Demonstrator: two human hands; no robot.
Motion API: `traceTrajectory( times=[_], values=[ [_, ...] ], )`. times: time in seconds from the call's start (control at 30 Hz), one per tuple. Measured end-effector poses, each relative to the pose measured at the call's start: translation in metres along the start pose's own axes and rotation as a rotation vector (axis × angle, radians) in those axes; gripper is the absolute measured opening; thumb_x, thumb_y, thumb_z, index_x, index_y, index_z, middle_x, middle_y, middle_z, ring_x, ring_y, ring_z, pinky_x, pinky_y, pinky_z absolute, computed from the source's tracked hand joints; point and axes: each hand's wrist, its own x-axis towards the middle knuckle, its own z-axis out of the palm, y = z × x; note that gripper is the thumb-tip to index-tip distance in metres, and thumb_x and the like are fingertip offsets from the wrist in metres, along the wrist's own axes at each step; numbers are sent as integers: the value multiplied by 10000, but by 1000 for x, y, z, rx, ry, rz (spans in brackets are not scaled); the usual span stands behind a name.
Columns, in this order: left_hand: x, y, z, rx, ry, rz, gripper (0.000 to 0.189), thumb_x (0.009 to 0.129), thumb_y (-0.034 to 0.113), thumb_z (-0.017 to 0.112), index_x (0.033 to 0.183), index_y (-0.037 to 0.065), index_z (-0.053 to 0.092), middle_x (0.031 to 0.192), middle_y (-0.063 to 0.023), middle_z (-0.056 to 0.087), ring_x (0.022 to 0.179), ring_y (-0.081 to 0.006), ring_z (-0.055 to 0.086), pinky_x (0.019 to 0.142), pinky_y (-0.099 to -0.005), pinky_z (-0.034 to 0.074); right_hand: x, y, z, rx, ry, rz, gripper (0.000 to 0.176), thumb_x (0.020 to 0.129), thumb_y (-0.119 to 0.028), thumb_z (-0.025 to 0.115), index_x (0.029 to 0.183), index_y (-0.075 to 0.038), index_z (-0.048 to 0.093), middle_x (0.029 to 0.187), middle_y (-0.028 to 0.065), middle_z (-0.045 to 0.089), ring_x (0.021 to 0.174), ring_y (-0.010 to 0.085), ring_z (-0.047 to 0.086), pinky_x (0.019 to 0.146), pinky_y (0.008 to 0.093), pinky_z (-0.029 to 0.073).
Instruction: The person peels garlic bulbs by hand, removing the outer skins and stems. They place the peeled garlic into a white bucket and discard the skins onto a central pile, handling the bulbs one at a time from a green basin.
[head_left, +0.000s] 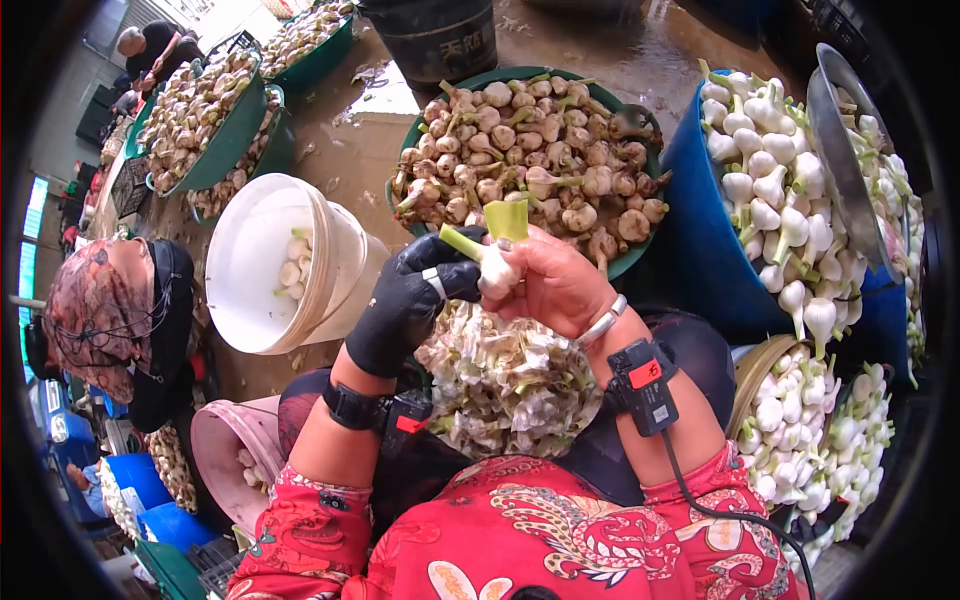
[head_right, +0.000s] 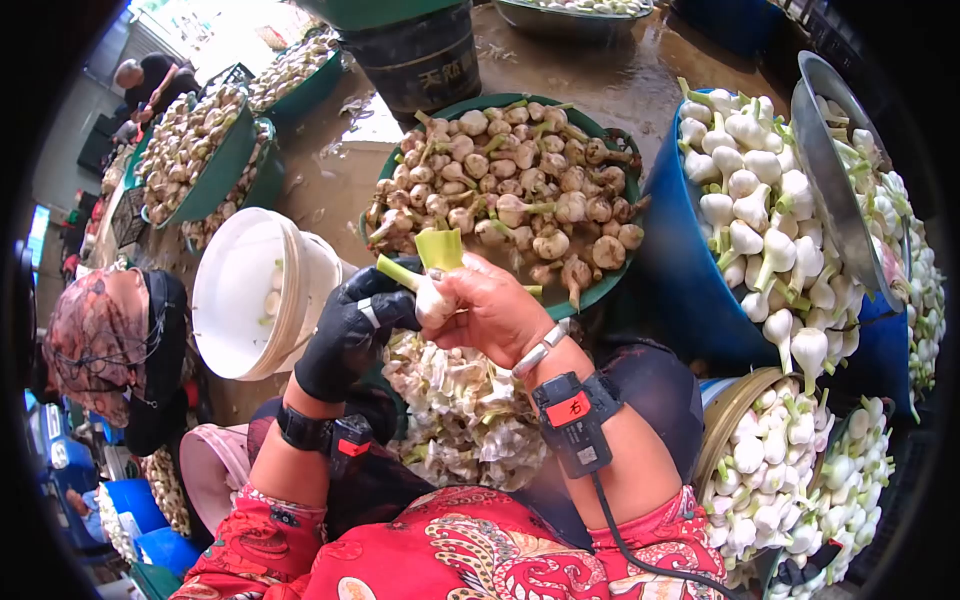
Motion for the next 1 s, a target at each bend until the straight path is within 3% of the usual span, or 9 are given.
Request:
traceTrajectory(
  times=[0.3, 0.37, 0.4, 0.43, 0.57, 0.63, 0.77, 0.87, 1.0],
  values=[
    [12, -11, -9, 113, 96, 58, 204, 874, 99, 591, 1044, -10, 619, 942, -64, 650, 824, -146, 627, 725, -292, 520, 10, 13, 18, -277, 286, -269, 122, 898, -167, 582, 958, -63, 601, 817, 46, 598, 648, 167, 561, 573, 308, 462],
    [16, -8, -15, 46, 100, 62, 190, 872, 79, 573, 1032, -16, 611, 904, -67, 653, 800, -155, 628, 707, -293, 518, 11, 13, 14, -1450, 549, -1162, 103, 767, -91, 627, 859, -55, 601, 832, 84, 569, 790, 251, 553, 717, 375, 456],
    [18, -3, -21, 496, 74, 413, 179, 873, 60, 565, 1026, -22, 611, 886, -64, 651, 792, -159, 628, 690, -292, 520, 4, 11, 24, -1464, 493, -1263, 157, 662, -48, 623, 815, -49, 588, 866, 122, 548, 908, 318, 516, 820, 426, 411],
    [18, 2, -27, 950, 44, 763, 170, 874, 41, 556, 1019, -28, 612, 867, -60, 649, 784, -163, 629, 672, -291, 521, 0, 16, 25, -1556, 424, -1258, 119, 704, -55, 577, 822, -61, 594, 897, 107, 556, 917, 305, 518, 822, 410, 412],
    [16, -1, -31, 28, 122, 289, 293, 940, 210, 529, 1072, -44, 590, 970, -101, 649, 795, -168, 652, 694, -290, 542, 4, 55, 8, -1830, -82, -101, 163, 782, -109, 504, 862, -37, 626, 865, 178, 648, 842, 349, 624, 745, 465, 480],
    [12, 1, -26, -31, 124, 233, 306, 933, 228, 543, 1088, -31, 586, 969, -103, 650, 808, -178, 653, 690, -288, 541, -4, 51, 2, -1831, -207, -73, 163, 765, -144, 581, 860, -20, 627, 814, 215, 650, 786, 377, 639, 710, 473, 499],
    [19, -19, -30, 235, 86, 426, 245, 914, 110, 547, 1103, -45, 568, 1000, -118, 626, 865, -224, 646, 726, -340, 552, -2, 23, 2, -1288, 367, -338, 336, 692, -292, 755, 829, -27, 600, 793, 195, 637, 758, 367, 624, 667, 419, 496],
    [14, -6, -17, 997, 56, 865, 193, 844, -30, 564, 1034, -9, 593, 974, -147, 618, 881, -246, 632, 710, -346, 545, 1, 17, 7, -1018, 444, -505, 269, 726, -232, 731, 785, -24, 572, 771, 179, 624, 710, 336, 618, 629, 389, 489],
    [10, 13, -61, 741, 121, 674, 189, 856, -1, 565, 1038, -2, 613, 954, -133, 627, 871, -220, 624, 749, -303, 518, 1, -10, -6, -888, 553, -738, 148, 858, -142, 606, 761, -38, 566, 702, 55, 605, 601, 163, 591, 534, 305, 454]
  ],
)
